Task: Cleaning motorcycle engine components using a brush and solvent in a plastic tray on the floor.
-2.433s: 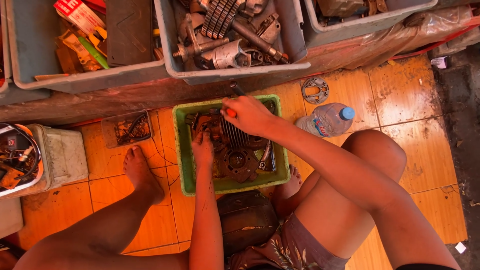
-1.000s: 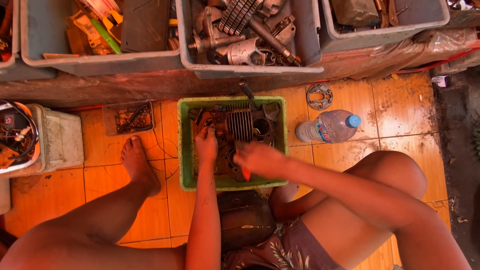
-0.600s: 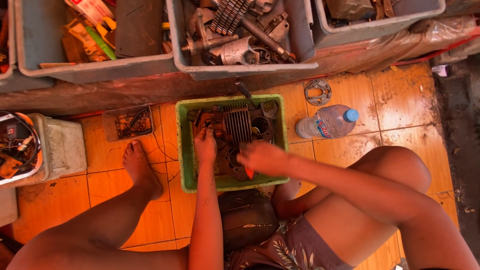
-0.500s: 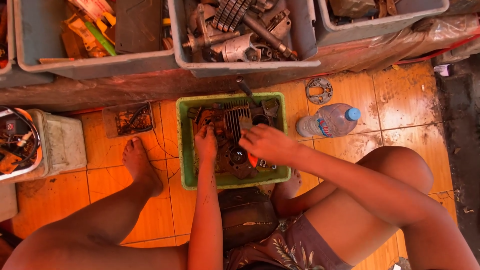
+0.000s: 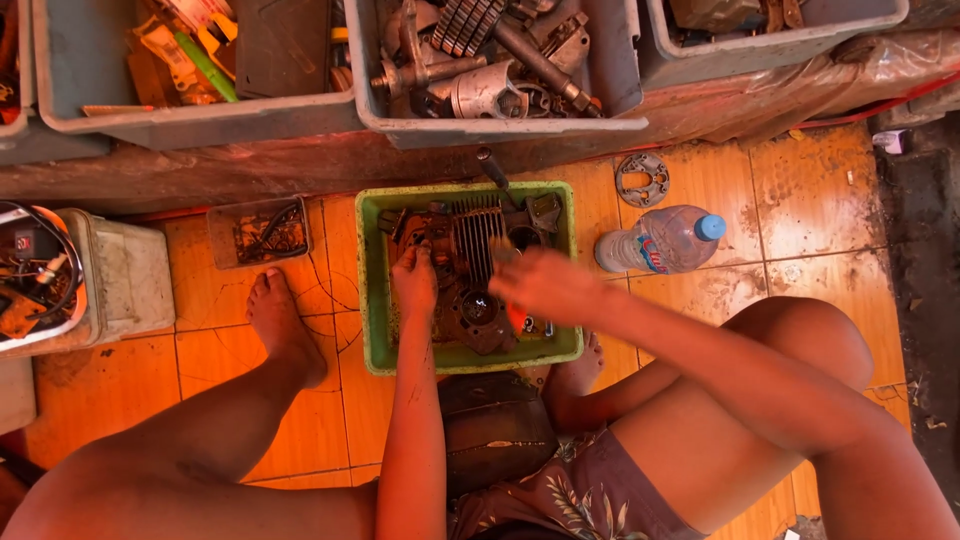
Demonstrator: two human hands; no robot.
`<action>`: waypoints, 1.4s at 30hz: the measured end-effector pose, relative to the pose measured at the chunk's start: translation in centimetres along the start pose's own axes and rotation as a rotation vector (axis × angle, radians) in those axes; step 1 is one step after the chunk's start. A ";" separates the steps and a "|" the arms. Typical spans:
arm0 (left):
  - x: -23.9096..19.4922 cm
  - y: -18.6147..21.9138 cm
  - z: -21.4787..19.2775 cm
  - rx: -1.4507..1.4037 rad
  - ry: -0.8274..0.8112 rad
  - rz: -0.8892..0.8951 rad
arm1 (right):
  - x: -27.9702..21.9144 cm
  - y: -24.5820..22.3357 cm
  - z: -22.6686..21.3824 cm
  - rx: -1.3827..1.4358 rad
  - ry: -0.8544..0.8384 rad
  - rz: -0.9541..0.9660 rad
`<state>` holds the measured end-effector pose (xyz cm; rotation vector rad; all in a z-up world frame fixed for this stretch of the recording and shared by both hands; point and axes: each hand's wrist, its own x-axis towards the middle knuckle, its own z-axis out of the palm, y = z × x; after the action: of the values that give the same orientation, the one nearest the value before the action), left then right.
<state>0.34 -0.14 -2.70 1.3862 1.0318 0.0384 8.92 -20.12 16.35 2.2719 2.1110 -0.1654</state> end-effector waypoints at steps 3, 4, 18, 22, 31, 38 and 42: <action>-0.5 0.9 0.1 0.019 0.014 0.001 | 0.3 -3.5 3.2 0.538 -0.224 0.033; -0.2 0.7 0.0 0.021 0.011 0.006 | 0.5 -2.6 3.9 0.536 -0.219 0.037; 0.3 -0.3 -0.4 0.023 -0.005 0.052 | 0.3 -3.0 5.9 0.302 -0.392 0.002; -0.4 0.6 -0.4 0.012 0.007 0.047 | 1.2 0.4 0.9 0.155 -0.196 0.011; -0.6 0.5 -0.3 0.014 0.006 0.069 | 1.1 4.6 3.0 1.101 0.388 0.545; -0.8 1.1 -0.4 0.011 0.006 0.097 | 2.9 4.7 1.7 1.014 0.365 0.642; -1.5 1.7 -0.3 0.007 0.006 0.084 | 3.8 4.4 2.0 0.893 0.438 0.508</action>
<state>0.22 -0.31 -0.43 1.4357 0.9795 0.1013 13.49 -16.85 13.81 3.5570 1.6898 -0.7829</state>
